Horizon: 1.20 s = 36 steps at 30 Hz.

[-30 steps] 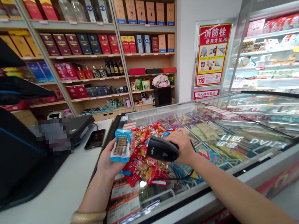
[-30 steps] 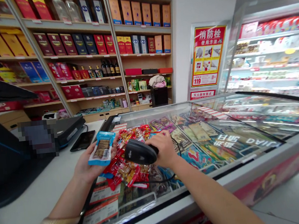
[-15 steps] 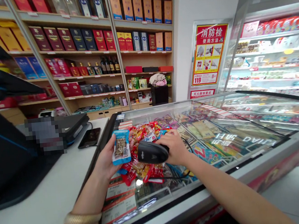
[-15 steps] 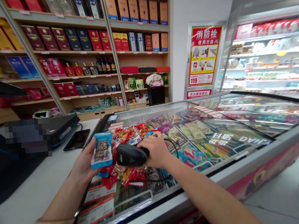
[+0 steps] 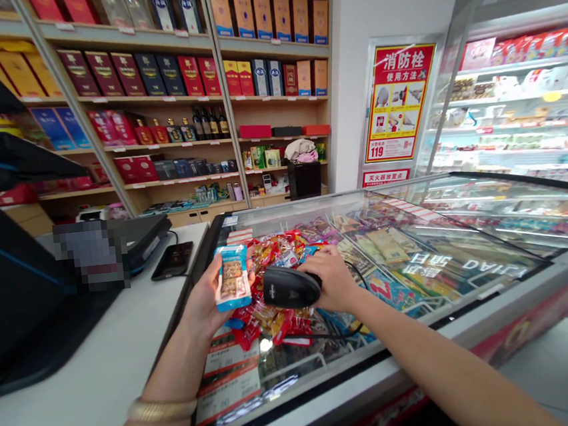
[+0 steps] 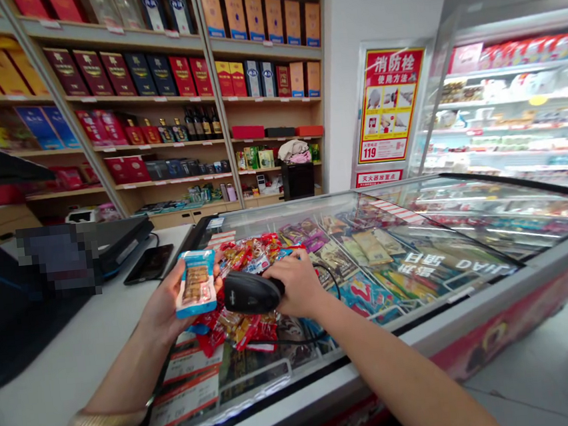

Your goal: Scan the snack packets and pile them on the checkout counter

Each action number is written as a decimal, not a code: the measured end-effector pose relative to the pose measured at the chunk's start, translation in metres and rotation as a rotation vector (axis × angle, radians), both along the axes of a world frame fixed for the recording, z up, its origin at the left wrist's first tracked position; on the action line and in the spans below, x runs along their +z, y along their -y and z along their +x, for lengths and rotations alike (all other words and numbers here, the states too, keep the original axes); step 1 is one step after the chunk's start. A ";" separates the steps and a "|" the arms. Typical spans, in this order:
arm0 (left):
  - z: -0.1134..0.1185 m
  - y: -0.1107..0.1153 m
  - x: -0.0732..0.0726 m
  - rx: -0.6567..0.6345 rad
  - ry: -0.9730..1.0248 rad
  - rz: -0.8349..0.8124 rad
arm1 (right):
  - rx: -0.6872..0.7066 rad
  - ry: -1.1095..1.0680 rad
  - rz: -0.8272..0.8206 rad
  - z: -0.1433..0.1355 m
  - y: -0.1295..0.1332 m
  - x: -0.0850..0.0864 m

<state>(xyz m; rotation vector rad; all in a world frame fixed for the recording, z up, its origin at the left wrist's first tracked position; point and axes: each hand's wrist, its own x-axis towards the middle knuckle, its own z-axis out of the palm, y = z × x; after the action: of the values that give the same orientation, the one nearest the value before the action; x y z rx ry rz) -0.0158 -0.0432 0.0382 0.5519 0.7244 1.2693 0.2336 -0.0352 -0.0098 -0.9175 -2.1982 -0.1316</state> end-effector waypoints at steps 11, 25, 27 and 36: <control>-0.048 -0.006 0.006 0.436 -0.909 0.313 | -0.077 -0.149 0.184 0.019 -0.011 -0.012; -0.227 0.002 -0.019 0.594 -2.069 0.102 | -0.137 -0.156 0.227 0.021 -0.014 -0.015; -0.224 0.004 -0.019 0.726 -1.802 0.166 | -0.150 -0.158 0.215 0.021 -0.015 -0.015; -0.127 -0.037 0.001 0.650 -1.716 0.327 | -0.166 -0.181 0.199 0.024 -0.019 -0.015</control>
<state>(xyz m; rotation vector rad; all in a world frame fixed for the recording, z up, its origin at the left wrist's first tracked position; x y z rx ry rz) -0.1432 -0.0063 0.0389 1.8361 2.2446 1.2735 0.2574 -0.0166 -0.0245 -0.9596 -1.9033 -0.3271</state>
